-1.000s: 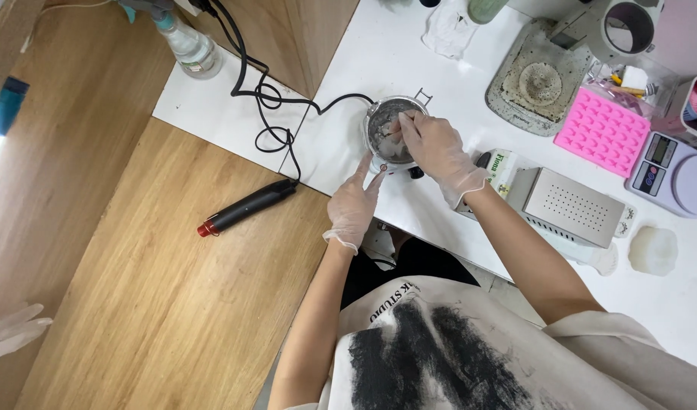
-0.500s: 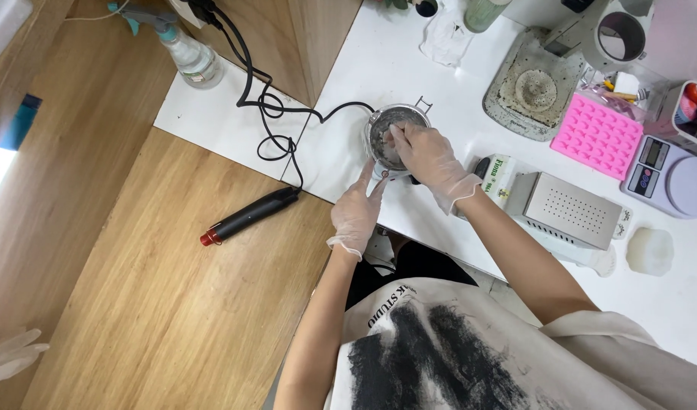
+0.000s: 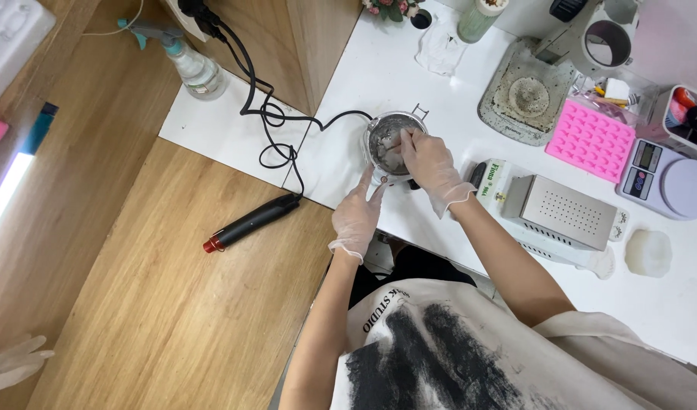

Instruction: Melman wax flakes in a metal pot using a heat gun while stirring with a wooden stick.

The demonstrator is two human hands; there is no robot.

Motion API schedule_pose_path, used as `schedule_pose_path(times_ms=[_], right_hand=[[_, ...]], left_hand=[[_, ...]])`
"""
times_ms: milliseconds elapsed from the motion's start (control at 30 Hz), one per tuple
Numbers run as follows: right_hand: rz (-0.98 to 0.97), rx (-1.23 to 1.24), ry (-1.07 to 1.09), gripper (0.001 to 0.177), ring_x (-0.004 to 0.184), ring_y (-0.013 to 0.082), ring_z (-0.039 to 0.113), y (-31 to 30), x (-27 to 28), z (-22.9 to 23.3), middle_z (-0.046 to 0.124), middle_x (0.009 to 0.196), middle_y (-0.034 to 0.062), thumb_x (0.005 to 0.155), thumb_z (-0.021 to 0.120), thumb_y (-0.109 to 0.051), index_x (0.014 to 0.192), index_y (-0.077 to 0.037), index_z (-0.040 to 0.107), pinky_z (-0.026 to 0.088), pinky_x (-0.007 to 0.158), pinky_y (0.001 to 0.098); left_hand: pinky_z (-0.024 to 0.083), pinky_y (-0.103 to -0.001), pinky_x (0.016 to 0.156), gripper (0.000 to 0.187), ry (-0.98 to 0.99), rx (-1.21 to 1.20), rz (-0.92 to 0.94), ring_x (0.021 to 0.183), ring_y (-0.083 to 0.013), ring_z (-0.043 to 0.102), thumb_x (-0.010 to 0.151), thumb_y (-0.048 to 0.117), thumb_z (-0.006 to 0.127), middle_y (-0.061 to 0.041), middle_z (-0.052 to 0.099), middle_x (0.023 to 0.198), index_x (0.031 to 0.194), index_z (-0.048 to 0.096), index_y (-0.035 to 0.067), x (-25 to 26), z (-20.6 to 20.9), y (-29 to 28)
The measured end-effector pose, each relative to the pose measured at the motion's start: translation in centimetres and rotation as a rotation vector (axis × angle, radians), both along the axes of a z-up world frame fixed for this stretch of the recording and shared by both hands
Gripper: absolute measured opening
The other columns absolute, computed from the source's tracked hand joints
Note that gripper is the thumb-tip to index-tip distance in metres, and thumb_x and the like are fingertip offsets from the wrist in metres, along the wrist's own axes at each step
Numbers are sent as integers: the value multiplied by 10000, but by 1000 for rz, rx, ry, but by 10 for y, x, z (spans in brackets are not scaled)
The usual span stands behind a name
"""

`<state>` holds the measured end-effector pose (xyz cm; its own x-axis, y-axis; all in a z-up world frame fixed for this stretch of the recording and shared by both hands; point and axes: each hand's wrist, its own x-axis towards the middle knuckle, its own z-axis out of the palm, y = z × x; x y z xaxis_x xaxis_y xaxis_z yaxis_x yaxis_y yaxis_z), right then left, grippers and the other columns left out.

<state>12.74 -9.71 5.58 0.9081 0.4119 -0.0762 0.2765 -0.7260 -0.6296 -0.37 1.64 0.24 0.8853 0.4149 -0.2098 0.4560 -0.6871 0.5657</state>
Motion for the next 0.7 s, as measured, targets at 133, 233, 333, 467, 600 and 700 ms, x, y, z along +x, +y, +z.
schedule_pose_path(times_ms=[133, 233, 333, 467, 600, 700], right_hand=[[-16, 130, 29, 366, 810, 297, 763, -1, 0, -2, 783, 855, 108, 1078, 456, -294, 1019, -45, 718, 594, 789, 398], [19, 118, -10, 357, 825, 311, 755, 1, 4, -14, 777, 869, 127, 1067, 474, -286, 1023, -39, 728, 588, 789, 406], [0, 64, -10, 365, 825, 325, 749, 0, 1, 1, 780, 871, 141, 1070, 464, -287, 1016, -43, 730, 588, 794, 409], [47, 272, 66, 361, 843, 305, 779, -1, -6, 4, 779, 871, 148, 1053, 464, -289, 1006, -36, 717, 598, 807, 399], [71, -78, -175, 381, 820, 405, 707, 0, -6, -19, 733, 885, 212, 1077, 466, -307, 1008, -50, 739, 569, 758, 472], [12, -39, -45, 380, 835, 393, 721, 1, -10, -4, 740, 872, 203, 1082, 447, -316, 1045, -66, 732, 576, 788, 463]], left_hand=[[584, -450, 658, 605, 62, 4, 11, 803, -327, 731, 970, 576, 541, -109, 755, 969, 1532, 428, 384, 2, -4, -1], [586, -455, 648, 594, 38, 21, 12, 791, -337, 733, 970, 579, 537, -115, 756, 952, 1522, 439, 383, 2, -8, 1], [586, -459, 645, 600, 66, 15, 14, 777, -341, 733, 966, 588, 538, -127, 755, 906, 1526, 440, 397, 0, 3, -1], [588, -459, 634, 597, 26, 45, 29, 758, -349, 733, 964, 595, 545, -133, 753, 877, 1518, 458, 391, -1, -6, -2], [588, -458, 651, 596, 16, 27, 42, 774, -347, 734, 967, 608, 542, -132, 755, 880, 1515, 457, 389, 1, -6, -1], [585, -464, 675, 617, 106, -17, 32, 797, -348, 733, 962, 619, 528, -139, 754, 884, 1528, 431, 395, 2, 5, 1]])
